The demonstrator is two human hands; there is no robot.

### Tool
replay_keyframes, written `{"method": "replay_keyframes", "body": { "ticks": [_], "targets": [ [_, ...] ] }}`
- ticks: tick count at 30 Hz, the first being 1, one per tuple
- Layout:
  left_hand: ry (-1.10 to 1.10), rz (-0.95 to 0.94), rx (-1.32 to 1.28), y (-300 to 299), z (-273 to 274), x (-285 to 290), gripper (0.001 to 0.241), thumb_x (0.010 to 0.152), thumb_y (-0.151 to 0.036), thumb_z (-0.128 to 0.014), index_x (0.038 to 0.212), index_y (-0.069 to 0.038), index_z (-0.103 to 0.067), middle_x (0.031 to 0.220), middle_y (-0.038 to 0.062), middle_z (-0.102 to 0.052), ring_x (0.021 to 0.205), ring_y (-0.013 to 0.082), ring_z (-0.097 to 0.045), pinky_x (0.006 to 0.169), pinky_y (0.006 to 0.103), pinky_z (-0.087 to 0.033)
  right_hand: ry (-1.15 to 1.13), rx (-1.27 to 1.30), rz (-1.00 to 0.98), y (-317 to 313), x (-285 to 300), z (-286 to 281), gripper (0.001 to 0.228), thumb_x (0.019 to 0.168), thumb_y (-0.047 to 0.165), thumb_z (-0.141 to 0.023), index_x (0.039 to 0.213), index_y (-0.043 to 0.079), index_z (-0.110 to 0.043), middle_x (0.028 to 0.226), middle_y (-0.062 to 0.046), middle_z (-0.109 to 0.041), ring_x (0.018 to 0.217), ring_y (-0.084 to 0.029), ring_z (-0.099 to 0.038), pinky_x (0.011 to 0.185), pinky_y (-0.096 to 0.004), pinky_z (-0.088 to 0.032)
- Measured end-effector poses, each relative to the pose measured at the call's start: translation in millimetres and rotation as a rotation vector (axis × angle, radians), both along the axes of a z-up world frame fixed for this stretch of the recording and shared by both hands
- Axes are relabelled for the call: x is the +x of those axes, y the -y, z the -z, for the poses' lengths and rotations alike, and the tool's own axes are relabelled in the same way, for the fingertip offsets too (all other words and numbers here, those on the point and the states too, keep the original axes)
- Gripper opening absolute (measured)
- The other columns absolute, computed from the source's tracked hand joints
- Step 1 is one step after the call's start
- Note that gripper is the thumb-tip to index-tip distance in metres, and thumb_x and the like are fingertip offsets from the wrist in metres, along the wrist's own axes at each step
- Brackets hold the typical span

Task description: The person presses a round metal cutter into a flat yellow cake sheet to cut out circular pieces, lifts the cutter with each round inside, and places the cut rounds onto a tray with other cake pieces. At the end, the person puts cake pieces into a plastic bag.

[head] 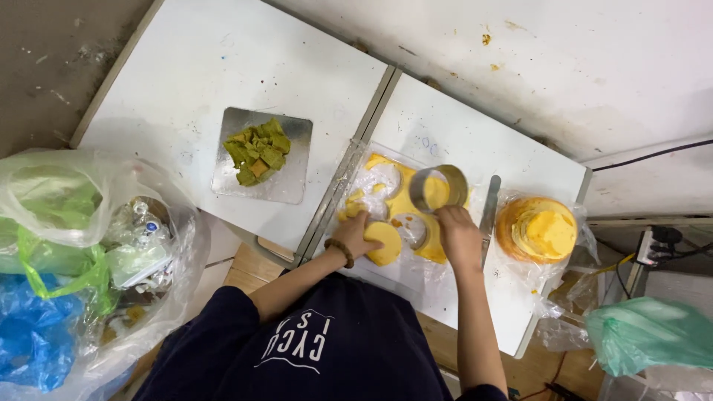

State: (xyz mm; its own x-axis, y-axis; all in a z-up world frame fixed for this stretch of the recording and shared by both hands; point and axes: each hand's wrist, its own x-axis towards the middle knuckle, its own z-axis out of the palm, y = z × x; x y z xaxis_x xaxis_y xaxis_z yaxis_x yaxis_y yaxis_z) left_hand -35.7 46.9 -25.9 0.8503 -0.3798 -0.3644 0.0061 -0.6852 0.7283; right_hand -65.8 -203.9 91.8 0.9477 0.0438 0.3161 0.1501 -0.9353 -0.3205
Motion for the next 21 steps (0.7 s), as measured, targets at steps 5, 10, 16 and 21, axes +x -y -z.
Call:
{"method": "replay_keyframes", "body": {
  "ticks": [5, 10, 16, 21],
  "targets": [
    [0.138, 0.133, 0.13, -3, -16, 4, 0.069, 0.073, -0.048, -0.084, 0.125, -0.008, -0.062, 0.123, 0.018, -0.06, 0.109, 0.0379, -0.063, 0.09, 0.0475, -0.053, -0.087, -0.126, -0.117, 2, 11, 46, 0.015, 0.084, 0.002, -0.07, 0.095, 0.011, -0.072, 0.103, -0.004, -0.072, 0.103, -0.025, -0.068, 0.081, -0.039, -0.057],
    [0.205, 0.077, 0.02, 8, 6, 40, 0.055, 0.085, -0.043, -0.075, 0.121, -0.004, -0.063, 0.118, 0.017, -0.062, 0.101, 0.0334, -0.067, 0.085, 0.0444, -0.055, 0.09, -0.13, -0.138, -15, 17, 8, 0.025, 0.079, 0.008, -0.072, 0.103, 0.009, -0.073, 0.112, -0.007, -0.072, 0.109, -0.027, -0.067, 0.1, -0.044, -0.056],
    [-0.112, -0.023, -0.455, 68, 77, 95, 0.046, 0.11, -0.038, -0.062, 0.122, 0.006, -0.063, 0.1, 0.019, -0.073, 0.093, 0.0266, -0.068, 0.084, 0.0341, -0.055, -0.195, 0.717, 0.399, 27, 30, 62, 0.045, 0.098, 0.025, -0.067, 0.137, 0.003, -0.061, 0.125, -0.017, -0.07, 0.112, -0.024, -0.069, 0.091, -0.033, -0.057],
    [-0.155, -0.013, -0.444, 81, 55, 103, 0.043, 0.093, -0.036, -0.071, 0.127, -0.009, -0.071, 0.104, 0.008, -0.079, 0.092, 0.0138, -0.073, 0.083, 0.0295, -0.056, -0.335, 1.009, 0.364, 38, 28, 95, 0.042, 0.099, 0.018, -0.069, 0.136, -0.001, -0.066, 0.111, -0.01, -0.075, 0.096, -0.012, -0.068, 0.086, -0.026, -0.056]
  ]
}}
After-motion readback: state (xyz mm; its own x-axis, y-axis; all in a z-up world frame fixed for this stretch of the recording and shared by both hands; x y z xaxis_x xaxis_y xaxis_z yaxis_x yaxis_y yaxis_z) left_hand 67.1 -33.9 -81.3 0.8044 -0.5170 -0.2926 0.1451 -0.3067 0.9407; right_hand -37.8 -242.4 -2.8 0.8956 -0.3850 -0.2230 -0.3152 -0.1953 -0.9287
